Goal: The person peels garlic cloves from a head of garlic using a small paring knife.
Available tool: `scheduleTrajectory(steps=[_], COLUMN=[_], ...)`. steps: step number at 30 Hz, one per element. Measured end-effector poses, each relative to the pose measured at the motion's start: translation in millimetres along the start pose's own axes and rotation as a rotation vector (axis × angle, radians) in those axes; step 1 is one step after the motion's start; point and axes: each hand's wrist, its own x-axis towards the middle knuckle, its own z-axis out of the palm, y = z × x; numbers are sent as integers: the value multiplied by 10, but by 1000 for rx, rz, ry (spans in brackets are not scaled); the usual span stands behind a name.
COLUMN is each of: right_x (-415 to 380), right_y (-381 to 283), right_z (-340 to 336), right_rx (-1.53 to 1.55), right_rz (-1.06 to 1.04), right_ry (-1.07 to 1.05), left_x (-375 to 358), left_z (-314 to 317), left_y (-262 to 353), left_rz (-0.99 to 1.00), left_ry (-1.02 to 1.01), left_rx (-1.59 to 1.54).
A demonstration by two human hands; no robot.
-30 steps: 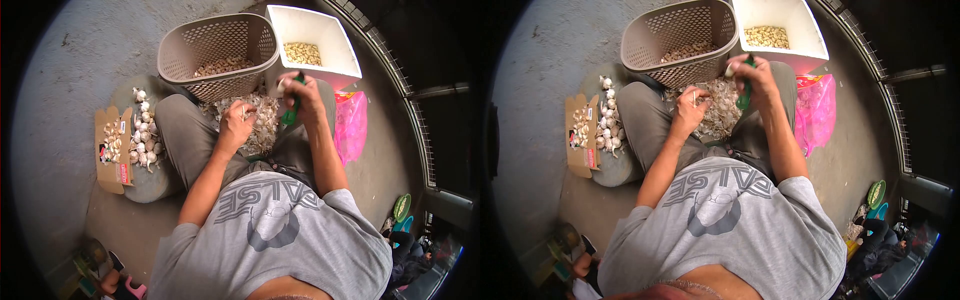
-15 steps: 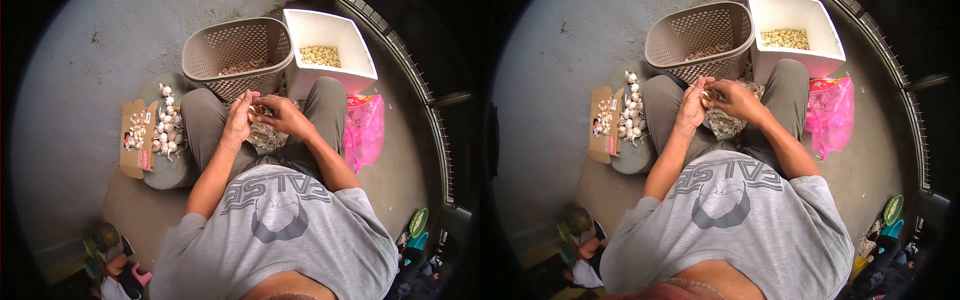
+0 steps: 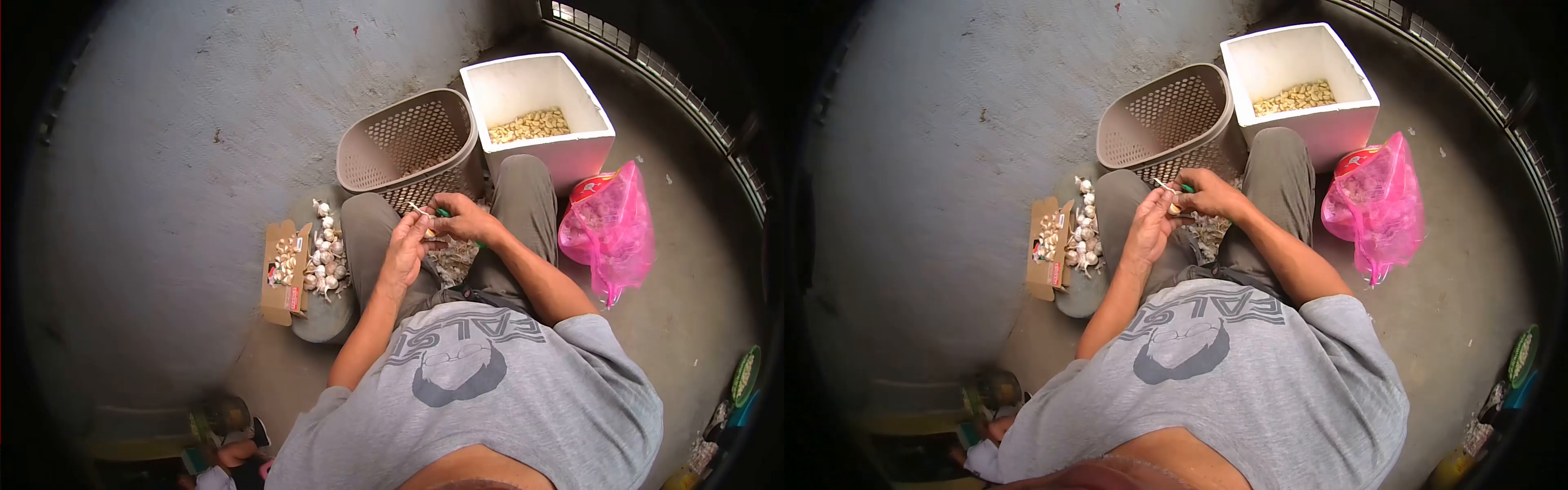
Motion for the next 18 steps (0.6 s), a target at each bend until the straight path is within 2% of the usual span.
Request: scheduleTrajectory(steps=[9,10,13,18], right_x=[-55,-2,-12,-89], right_y=[-88,-15,36,-11], right_z=[-158,-145,-199,-199], right_rx=[191,206,181,148], right_rz=[47,-42,-28,21], right_ry=[117,138,202,190], left_x=[81,148,240,328], left_z=[82,50,-10,-67], left_y=[84,89,117,233], left_rz=[-54,-57,-56,-49], left_ry=[-49,-58,-86,-164], left_rx=[209,244,339,465])
